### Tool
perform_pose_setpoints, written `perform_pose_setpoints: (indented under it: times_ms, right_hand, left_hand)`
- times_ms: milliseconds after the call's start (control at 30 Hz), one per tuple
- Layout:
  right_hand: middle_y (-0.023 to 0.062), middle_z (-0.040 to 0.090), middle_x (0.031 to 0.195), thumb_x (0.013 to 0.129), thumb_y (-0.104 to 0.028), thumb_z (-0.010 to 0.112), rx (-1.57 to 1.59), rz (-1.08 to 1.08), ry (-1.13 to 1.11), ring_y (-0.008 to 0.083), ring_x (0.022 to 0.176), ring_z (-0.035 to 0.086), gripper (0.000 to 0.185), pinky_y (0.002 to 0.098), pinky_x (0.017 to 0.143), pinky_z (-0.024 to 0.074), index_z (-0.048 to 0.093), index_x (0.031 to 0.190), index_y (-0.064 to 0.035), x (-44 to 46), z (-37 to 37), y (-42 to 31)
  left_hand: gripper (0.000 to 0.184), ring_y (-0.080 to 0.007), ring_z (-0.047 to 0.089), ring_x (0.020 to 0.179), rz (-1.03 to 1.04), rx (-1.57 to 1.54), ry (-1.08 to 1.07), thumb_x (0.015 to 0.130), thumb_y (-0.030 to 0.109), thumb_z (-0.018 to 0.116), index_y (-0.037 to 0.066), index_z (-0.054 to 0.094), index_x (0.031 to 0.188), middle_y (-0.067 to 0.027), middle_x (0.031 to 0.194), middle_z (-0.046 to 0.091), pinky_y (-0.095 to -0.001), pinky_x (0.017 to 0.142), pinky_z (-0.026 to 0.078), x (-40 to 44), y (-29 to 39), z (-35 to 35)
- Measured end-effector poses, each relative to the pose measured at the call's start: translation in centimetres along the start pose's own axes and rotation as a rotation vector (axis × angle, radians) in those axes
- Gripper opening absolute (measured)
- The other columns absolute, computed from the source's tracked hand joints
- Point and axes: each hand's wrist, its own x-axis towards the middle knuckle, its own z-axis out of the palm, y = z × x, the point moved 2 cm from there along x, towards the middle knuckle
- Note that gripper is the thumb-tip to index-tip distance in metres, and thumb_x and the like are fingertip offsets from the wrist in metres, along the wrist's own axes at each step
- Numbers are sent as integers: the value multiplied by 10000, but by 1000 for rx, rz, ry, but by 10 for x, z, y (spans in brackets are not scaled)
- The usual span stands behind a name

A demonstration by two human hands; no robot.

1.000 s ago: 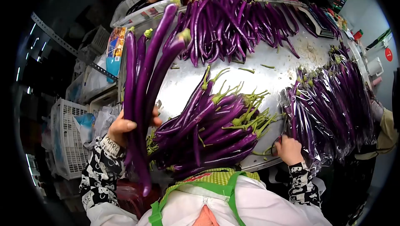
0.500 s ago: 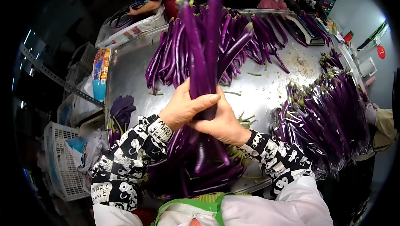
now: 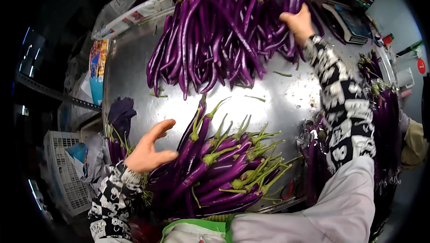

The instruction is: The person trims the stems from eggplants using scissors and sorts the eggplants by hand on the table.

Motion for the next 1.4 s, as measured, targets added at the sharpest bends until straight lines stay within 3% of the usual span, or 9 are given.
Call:
perform_pose_setpoints:
  times_ms: [133, 200, 367, 533, 667, 900, 1067, 1200, 1400]
  right_hand:
    - [217, 606, 1119, 614, -186, 773, -435, 15, -209, 301, 1013, 609, 733, 355, 881, 488, 446, 1222, 59, 73, -34, 112]
    - [265, 543, 1267, 618, -340, 836, -755, 50, -256, 330, 1174, 552, 997, 357, 989, 433, 340, 1380, 68, 21, -36, 144]
    - [236, 563, 1269, 721, -443, 779, -917, 108, -331, 300, 1189, 553, 835, 352, 1005, 422, 479, 1318, 58, 45, -30, 94]
    - [206, 619, 1160, 826, -320, 725, -369, 166, -448, 243, 1051, 602, 621, 318, 912, 467, 528, 1256, 82, -75, -38, 10]
    - [187, 610, 1189, 843, -290, 698, -349, 226, -486, 243, 1115, 580, 504, 341, 952, 454, 575, 1225, 16, -198, -66, -85]
    - [136, 621, 1073, 882, -140, 666, -282, 470, -253, 163, 942, 602, 363, 271, 817, 493, 561, 1172, 52, -372, -144, -116]
    - [183, 585, 1072, 826, -137, 689, -636, 356, -149, 329, 968, 572, 354, 376, 837, 459, 561, 1103, 43, -463, -172, -93]
    - [184, 490, 1231, 794, -118, 696, -871, 242, -297, 375, 1150, 432, 380, 443, 979, 370, 549, 1115, 21, -503, -154, -97]
    - [184, 493, 1216, 772, -74, 697, -919, 181, -269, 371, 1140, 439, 390, 439, 980, 373, 548, 1119, 22, -518, -149, -102]
  left_hand:
    - [1157, -326, 252, 1406, -223, 134, -42, 631, 487, 840, 21, 205, 1479, -203, 1500, 278, -428, 1145, 213, -57, -60, -1]
    - [1218, -334, 226, 1415, -333, 149, -107, 604, 494, 854, 27, 161, 1491, -211, 1516, 233, -435, 1149, 205, -96, -90, 12]
    - [1278, -329, 238, 1410, -290, 16, -118, 543, 410, 907, -16, 150, 1480, -236, 1504, 250, -392, 1150, 214, -93, -99, 32]
    - [1176, -369, 285, 1385, -188, 292, -163, 564, 488, 876, -39, 285, 1434, -265, 1475, 294, -407, 1140, 238, -86, -68, 31]
    - [1091, -397, 330, 1354, -1, 612, -47, 606, 530, 835, -60, 353, 1386, -292, 1437, 339, -419, 1103, 298, -91, -33, 43]
    - [624, -409, 442, 1269, 89, 460, 121, 778, 303, 769, -101, 531, 1191, -280, 1315, 490, -419, 1059, 372, -115, -55, 61]
    - [344, -226, 598, 902, 35, 186, 156, 832, 109, 644, -58, 575, 1124, -152, 996, 623, -323, 823, 466, -108, -65, 48]
    - [300, -162, 597, 835, -47, 89, 250, 834, 86, 642, -58, 586, 1091, -96, 908, 635, -293, 779, 477, -117, -64, 41]
    - [239, -124, 617, 787, -96, -98, 330, 837, 30, 600, -44, 564, 1062, -96, 919, 633, -263, 754, 495, -138, -42, 27]
